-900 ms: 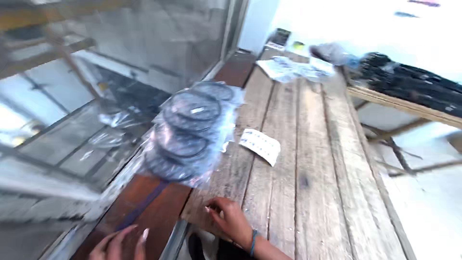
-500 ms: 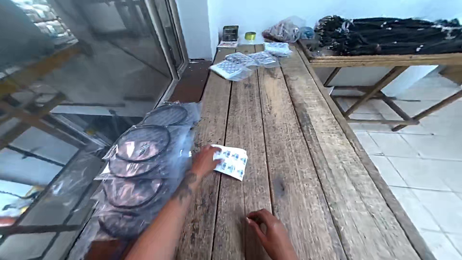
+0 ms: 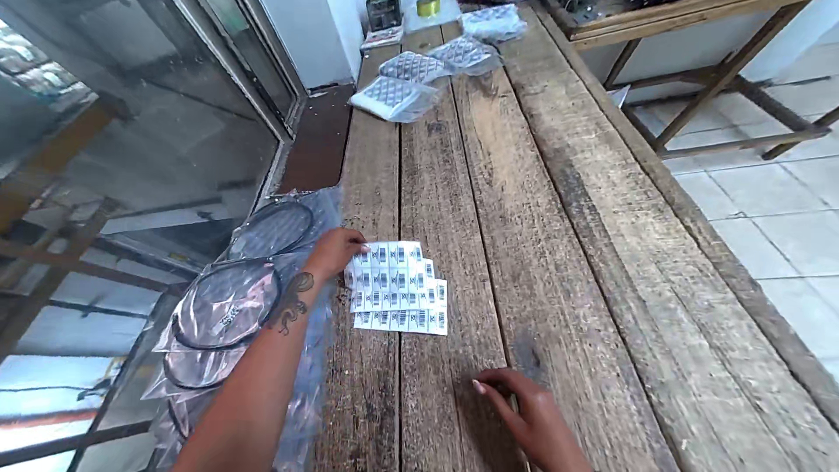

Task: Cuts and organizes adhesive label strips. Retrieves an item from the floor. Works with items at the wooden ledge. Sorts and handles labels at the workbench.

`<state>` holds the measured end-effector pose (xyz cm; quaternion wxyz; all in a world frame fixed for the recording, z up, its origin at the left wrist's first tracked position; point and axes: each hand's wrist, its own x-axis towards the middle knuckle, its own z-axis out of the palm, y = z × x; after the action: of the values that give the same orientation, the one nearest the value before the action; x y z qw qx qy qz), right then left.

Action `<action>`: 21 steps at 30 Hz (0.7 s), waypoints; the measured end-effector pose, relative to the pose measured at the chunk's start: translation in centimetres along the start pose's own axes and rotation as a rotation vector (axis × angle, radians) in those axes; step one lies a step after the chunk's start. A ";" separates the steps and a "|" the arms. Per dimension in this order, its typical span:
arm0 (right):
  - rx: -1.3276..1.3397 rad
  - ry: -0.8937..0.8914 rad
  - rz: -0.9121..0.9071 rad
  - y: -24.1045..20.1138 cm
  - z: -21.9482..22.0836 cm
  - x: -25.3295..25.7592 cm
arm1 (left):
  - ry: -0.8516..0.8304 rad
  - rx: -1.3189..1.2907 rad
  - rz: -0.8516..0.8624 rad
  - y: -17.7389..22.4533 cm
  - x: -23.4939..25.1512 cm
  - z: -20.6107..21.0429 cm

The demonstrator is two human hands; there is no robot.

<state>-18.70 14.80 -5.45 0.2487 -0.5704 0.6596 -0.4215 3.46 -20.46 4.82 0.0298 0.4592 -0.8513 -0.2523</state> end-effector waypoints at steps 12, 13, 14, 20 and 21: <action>0.883 -0.189 0.377 -9.7 -1.7 -1.3 | 0.113 -0.431 0.484 6.9 -21.5 3.7; 0.837 -0.094 0.443 -10.2 -1.5 -2.1 | 0.150 -0.549 0.356 6.5 -22.7 4.5; 0.792 -0.005 0.488 -10.6 -1.4 -2.8 | 0.185 -0.715 0.243 6.2 -23.9 5.4; 0.746 0.211 0.498 -13.8 -1.6 -5.5 | 0.123 -1.240 0.123 5.6 -29.6 10.2; 0.763 0.201 0.484 -14.1 -1.8 -5.8 | 0.176 -1.193 0.076 6.0 -30.0 10.3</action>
<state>-11.15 20.98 6.42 0.4669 -0.2238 0.5925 -0.6171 13.28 10.28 4.04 0.3615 0.3515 -0.5731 -0.6460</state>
